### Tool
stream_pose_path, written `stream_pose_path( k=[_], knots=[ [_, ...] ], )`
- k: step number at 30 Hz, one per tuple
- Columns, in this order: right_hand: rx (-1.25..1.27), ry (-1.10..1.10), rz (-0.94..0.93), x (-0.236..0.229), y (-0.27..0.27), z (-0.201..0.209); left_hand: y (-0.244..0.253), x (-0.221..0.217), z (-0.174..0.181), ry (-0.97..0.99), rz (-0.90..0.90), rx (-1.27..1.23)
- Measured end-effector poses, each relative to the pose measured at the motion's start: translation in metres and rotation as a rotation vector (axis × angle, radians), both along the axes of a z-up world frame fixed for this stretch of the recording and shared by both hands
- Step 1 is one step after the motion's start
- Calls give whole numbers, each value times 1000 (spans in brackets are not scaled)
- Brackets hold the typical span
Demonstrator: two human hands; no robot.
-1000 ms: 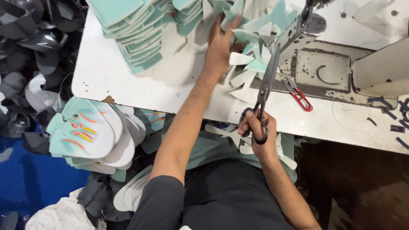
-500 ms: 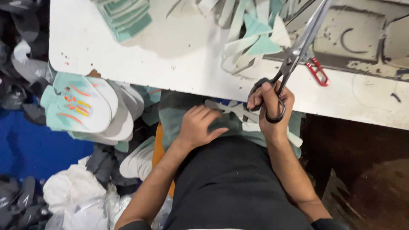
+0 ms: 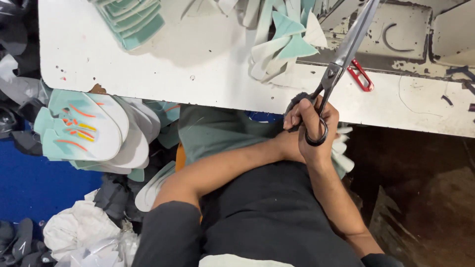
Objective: The person uses shears to trim excess material from the edges of light blue and white shoe parts. They repeatedly pick up a part, cut along the edges, and place it on a pile on the table.
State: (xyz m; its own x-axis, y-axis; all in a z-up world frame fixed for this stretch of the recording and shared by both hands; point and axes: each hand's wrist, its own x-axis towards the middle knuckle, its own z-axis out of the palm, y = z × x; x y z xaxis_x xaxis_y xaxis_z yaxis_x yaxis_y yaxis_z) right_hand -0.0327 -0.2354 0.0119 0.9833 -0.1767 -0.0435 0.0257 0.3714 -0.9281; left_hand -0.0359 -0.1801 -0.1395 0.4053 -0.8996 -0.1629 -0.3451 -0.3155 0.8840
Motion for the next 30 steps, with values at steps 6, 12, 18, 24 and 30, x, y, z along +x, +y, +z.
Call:
stream_pose_path(
  k=[6, 12, 18, 24, 30],
  knots=[
    [3, -2, -7, 7, 8, -5, -12, 11, -26, 235, -75, -573],
    [13, 4, 40, 2, 9, -8, -48, 10, -10, -492, -130, -75],
    [-37, 5, 37, -5, -4, 10, -20, -6, -101, 599, 42, -560],
    [-22, -79, -87, -3, -12, 20, 99, 20, 121, -63, 142, -135],
    [9, -336, -237, 5, -10, 29, 131, 83, 214, -474, 659, -43]
  ],
)
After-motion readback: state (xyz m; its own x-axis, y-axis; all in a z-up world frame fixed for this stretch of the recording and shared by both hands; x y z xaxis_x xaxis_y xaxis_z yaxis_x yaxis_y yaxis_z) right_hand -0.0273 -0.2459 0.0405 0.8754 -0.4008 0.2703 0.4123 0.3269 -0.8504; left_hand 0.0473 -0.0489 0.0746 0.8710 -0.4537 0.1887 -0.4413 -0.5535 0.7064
